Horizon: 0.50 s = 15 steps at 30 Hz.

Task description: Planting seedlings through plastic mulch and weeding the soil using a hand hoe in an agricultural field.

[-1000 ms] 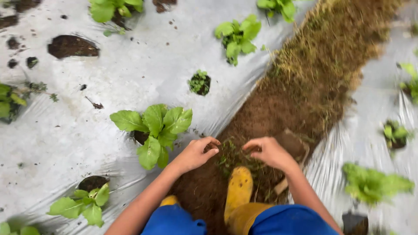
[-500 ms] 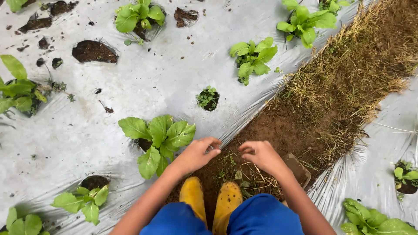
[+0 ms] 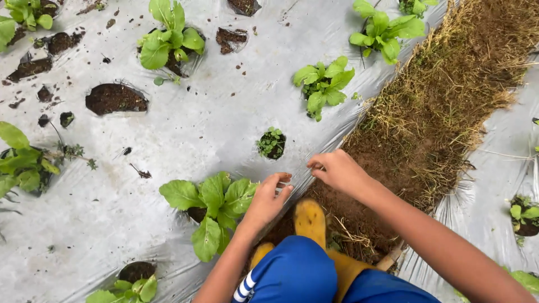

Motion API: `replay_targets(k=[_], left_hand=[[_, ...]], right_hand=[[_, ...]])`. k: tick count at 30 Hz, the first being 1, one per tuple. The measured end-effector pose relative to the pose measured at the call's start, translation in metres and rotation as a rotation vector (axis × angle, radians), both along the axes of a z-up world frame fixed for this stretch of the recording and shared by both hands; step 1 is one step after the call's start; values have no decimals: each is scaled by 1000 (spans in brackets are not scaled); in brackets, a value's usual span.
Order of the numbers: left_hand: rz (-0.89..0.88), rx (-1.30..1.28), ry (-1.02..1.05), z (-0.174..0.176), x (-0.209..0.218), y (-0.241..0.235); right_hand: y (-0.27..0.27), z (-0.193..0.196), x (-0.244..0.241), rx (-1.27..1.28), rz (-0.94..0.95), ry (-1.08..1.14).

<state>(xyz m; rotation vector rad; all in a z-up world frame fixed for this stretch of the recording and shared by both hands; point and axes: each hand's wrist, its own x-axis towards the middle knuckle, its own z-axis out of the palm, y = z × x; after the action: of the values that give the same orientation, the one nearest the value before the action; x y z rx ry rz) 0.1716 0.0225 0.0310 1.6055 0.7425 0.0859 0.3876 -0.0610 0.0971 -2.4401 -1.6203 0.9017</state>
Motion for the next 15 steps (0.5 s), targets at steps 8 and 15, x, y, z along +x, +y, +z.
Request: replay_targets(k=[8, 15], left_hand=[[51, 78, 93, -14, 11, 44], [-57, 394, 245, -40, 1, 72]], right_hand=[[86, -101, 9, 265, -32, 227], [92, -160, -22, 383, -112, 322]])
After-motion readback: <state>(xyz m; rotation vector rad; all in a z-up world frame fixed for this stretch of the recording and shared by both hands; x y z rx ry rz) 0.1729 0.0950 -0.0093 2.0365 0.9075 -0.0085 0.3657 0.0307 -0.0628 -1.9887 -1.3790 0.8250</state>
